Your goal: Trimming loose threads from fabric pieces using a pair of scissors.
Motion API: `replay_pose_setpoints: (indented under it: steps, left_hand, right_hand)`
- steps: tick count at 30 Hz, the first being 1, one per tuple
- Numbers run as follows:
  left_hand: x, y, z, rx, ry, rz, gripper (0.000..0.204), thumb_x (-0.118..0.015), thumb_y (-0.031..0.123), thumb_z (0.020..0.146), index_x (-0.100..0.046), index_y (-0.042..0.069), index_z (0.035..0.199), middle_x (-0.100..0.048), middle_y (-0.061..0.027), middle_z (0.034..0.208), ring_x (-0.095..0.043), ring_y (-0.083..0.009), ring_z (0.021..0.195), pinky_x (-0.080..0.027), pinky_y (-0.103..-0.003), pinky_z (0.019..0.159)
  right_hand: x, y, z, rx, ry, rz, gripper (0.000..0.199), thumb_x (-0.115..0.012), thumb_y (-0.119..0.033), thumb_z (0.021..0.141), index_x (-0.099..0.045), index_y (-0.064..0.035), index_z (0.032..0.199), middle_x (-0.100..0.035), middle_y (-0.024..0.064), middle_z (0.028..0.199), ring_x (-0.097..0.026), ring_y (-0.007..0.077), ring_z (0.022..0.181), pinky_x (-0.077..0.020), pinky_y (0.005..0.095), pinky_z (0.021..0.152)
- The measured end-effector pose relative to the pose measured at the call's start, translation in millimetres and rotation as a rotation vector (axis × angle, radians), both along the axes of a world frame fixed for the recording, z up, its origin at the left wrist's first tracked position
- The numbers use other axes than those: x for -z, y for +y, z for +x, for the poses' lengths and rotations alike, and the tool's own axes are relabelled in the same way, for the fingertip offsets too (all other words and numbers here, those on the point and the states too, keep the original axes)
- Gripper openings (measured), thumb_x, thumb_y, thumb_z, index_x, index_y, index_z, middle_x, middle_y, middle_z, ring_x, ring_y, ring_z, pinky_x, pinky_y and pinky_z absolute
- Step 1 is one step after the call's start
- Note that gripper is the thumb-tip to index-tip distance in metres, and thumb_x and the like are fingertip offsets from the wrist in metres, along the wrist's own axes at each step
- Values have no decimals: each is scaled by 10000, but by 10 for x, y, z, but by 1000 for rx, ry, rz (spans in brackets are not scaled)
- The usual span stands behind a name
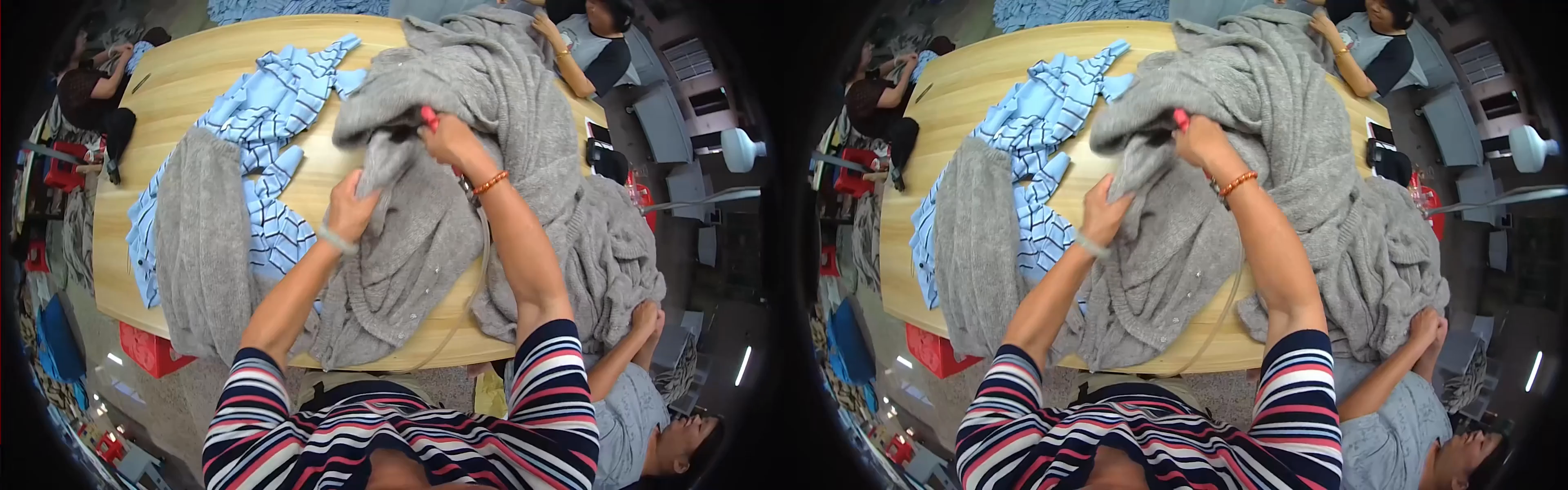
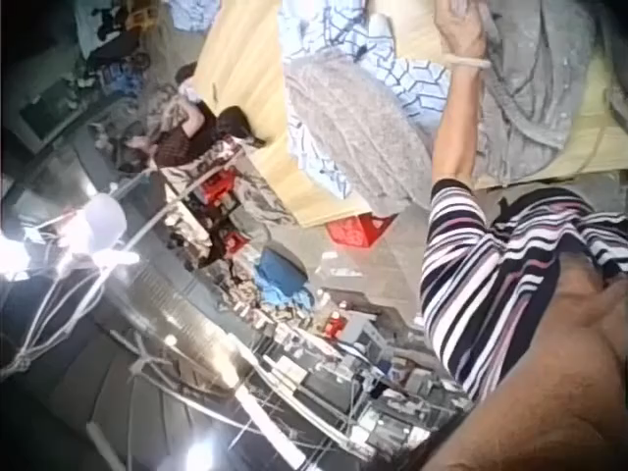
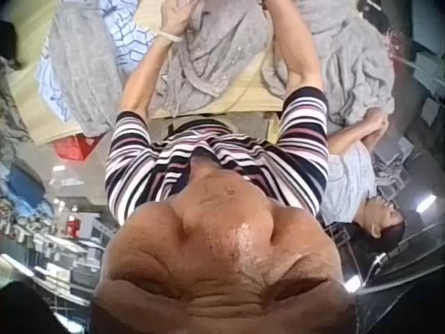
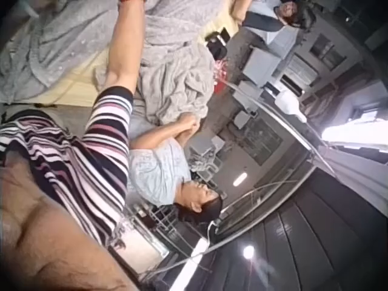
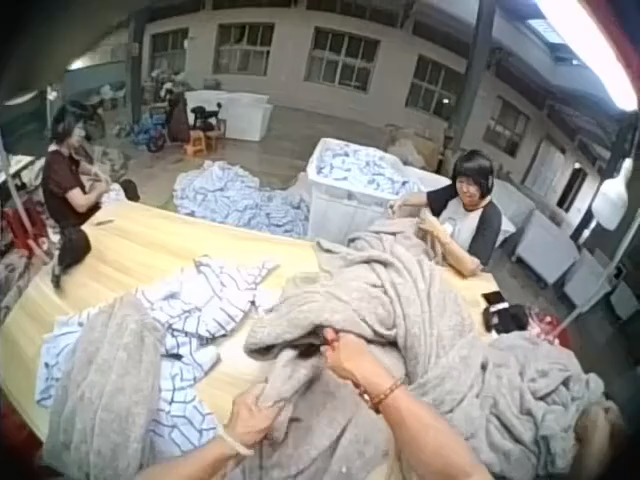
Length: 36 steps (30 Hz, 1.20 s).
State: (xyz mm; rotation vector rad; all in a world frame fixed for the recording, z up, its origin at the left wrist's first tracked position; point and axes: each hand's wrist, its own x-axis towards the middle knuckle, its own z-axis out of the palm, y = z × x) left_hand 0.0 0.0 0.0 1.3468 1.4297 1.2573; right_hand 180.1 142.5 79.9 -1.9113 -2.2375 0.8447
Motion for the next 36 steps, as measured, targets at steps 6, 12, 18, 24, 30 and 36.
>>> replay_pose_setpoints:
  steps: [6,12,18,24,30,36]
  left_hand:
    - [-993,-1700,-307,839,-90,4,194,-653,100,754,-637,71,946,-629,-127,800,-624,-310,702,-491,-365,644]
    - [33,-2642,-236,950,200,-554,631,-737,446,740,-498,-53,1043,-568,-275,915,-560,-429,880,-454,-451,765]
    - [126,-2129,-173,30,-392,-576,647,-679,202,879,-334,13,1393,-598,-89,1003,-584,-107,844,-504,-267,724]
    - [363,-1369,62,-156,-205,-132,513,-717,179,839,-509,15,1279,-610,-67,1011,-578,-100,866,-493,-251,722]
    - [584,-1033,73,-122,-344,-387,231,-716,73,808,-659,-30,1007,-633,11,812,-553,-48,706,-446,-189,643]
    - [737,-1159,29,-234,-338,-284,222,-735,118,784,-679,-44,924,-639,-1,749,-534,-45,657,-439,-211,592]
  right_hand:
    - [-373,-174,324,190,191,24,359,-590,-316,894,-590,4,1057,-663,154,809,-607,255,664,-487,367,634]
    - [-138,-637,561,160,161,-249,314,-572,-296,918,-566,-6,1038,-647,86,812,-546,119,510,-445,286,489]
    - [38,-1516,709,-34,23,-84,320,-582,-264,904,-558,20,1048,-617,133,736,-570,200,566,-466,366,575]
    - [-540,-2273,537,-172,35,-88,318,-594,-228,895,-549,-2,1113,-590,250,734,-600,416,707,-461,455,653]
    - [-589,-2544,506,-276,-6,-182,338,-598,-226,887,-568,-29,1160,-608,297,809,-597,464,814,-471,495,695]
    - [-651,-2619,432,-352,-69,-253,354,-613,-254,874,-602,-37,1153,-625,274,806,-607,447,792,-479,493,696]
